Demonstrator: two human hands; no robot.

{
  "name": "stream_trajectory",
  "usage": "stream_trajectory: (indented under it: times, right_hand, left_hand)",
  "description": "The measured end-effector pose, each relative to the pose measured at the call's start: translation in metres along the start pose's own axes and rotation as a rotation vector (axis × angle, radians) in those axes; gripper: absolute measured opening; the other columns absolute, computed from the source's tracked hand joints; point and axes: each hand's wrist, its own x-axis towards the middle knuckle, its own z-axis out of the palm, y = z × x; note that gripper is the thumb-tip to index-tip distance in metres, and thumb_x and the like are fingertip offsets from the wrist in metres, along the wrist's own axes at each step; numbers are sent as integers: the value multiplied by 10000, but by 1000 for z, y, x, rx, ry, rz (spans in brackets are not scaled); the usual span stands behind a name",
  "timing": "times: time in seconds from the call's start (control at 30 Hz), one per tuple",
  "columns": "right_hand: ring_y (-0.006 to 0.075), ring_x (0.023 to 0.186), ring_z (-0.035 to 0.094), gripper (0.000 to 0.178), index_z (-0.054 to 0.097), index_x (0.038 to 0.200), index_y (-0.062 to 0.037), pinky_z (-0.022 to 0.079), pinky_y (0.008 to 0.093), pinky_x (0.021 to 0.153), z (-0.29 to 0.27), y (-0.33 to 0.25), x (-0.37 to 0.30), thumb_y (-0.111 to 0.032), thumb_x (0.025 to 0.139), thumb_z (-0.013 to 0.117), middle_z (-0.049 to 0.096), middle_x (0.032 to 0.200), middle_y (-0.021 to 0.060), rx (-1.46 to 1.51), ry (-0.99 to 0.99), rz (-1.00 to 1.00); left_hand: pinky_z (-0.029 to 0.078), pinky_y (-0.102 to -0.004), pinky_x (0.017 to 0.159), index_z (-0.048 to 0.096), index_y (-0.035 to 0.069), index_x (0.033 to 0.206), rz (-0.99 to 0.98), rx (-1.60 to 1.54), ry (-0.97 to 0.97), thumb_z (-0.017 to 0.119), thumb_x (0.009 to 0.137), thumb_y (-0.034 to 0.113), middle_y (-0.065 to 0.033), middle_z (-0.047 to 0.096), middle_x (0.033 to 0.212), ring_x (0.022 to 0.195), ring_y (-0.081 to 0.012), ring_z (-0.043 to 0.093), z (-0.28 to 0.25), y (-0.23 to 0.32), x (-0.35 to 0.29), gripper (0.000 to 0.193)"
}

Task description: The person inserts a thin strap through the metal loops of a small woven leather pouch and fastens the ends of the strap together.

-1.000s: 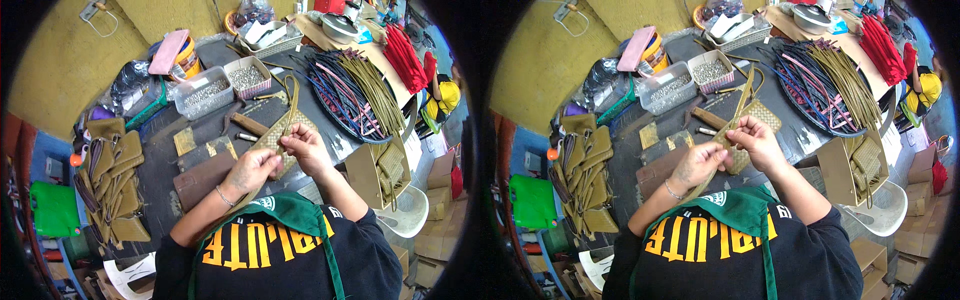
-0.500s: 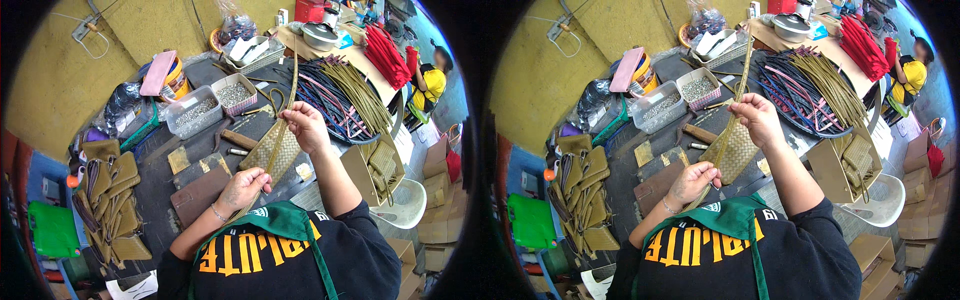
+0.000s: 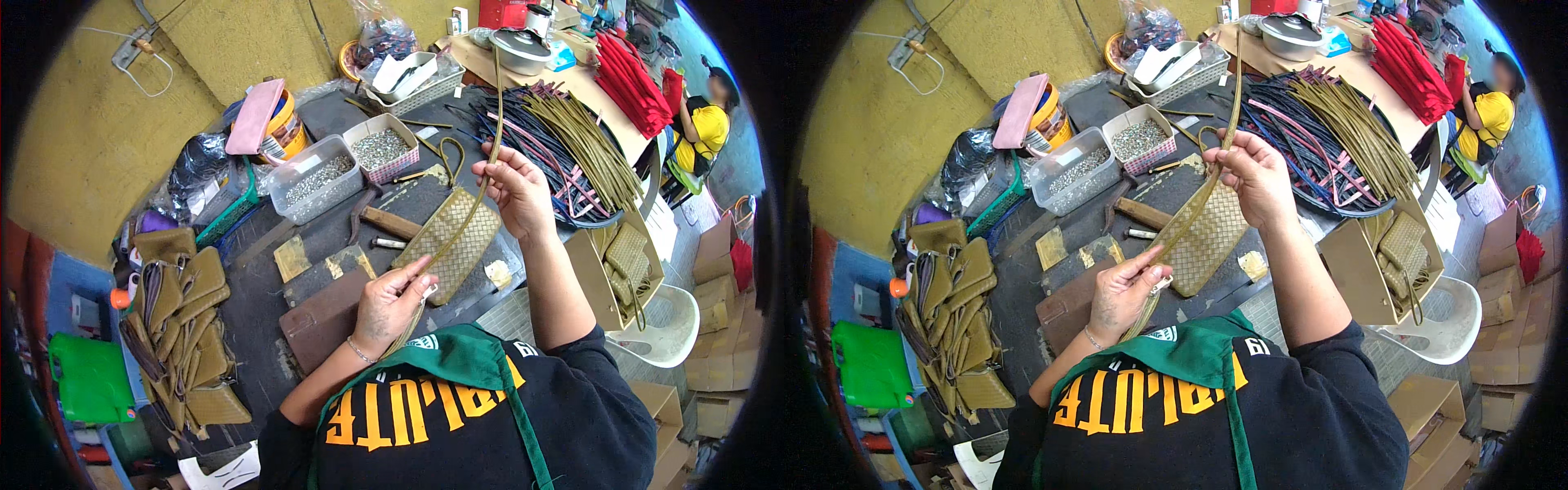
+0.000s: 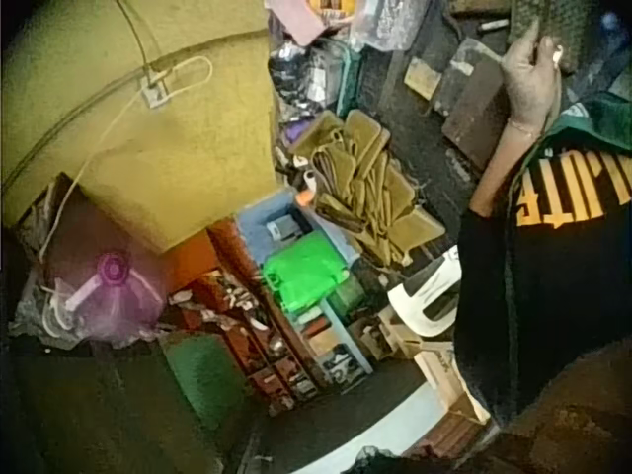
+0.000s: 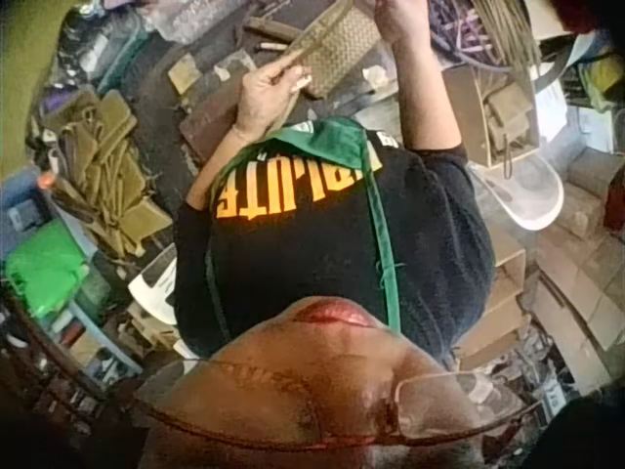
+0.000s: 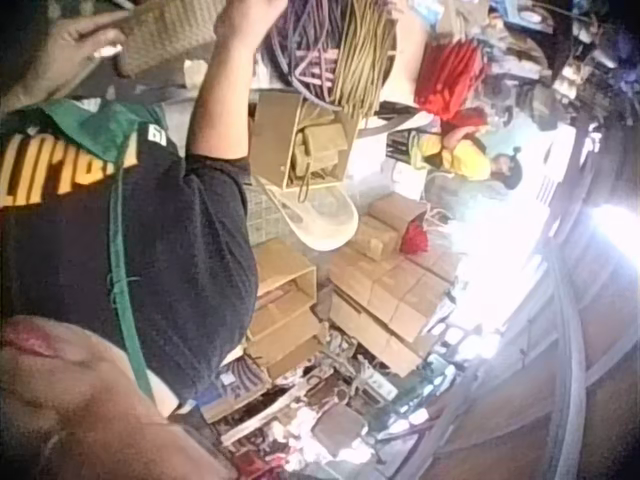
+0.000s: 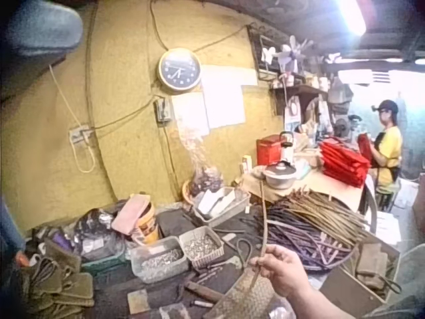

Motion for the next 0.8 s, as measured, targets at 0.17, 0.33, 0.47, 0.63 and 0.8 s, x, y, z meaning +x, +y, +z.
stream_trajectory:
  times: [0.17,0.33,0.47,0.63,0.8]
  right_hand:
    - [130,688,569,299,418,1078,33,448,176,564,2,3,-4,-17,784,433,583,831,128,127,-23,29]
    - [163,715,583,354,369,1125,47,473,213,608,1,11,-6,6,773,385,578,843,135,299,-62,46]
    - [160,710,585,354,369,1125,44,474,215,610,1,13,-4,9,773,381,578,838,134,345,-85,53]
    - [148,700,583,333,376,1121,35,472,209,591,6,12,-4,-5,791,380,583,829,125,237,-16,61]
    - [136,701,581,317,384,1114,29,457,186,567,8,15,-4,-24,802,398,587,833,125,185,19,51]
  left_hand:
    - [448,-192,671,525,-45,1028,-78,-326,62,525,806,60,-86,596,861,749,-78,541,3,3,1,246]
    - [445,-191,688,512,-38,1045,-32,-332,15,544,787,34,-68,575,871,753,-86,540,1,-2,0,270]
    - [448,-193,689,504,-40,1050,-28,-288,-19,551,783,39,-69,567,881,753,-86,542,0,-5,2,282]
    - [457,-207,677,492,-59,1051,-111,-317,-16,540,789,38,-71,565,855,734,-85,544,4,-1,5,284]
    - [459,-211,657,490,-69,1024,-101,-239,-76,514,805,45,-70,567,837,722,-92,550,-1,-7,6,248]
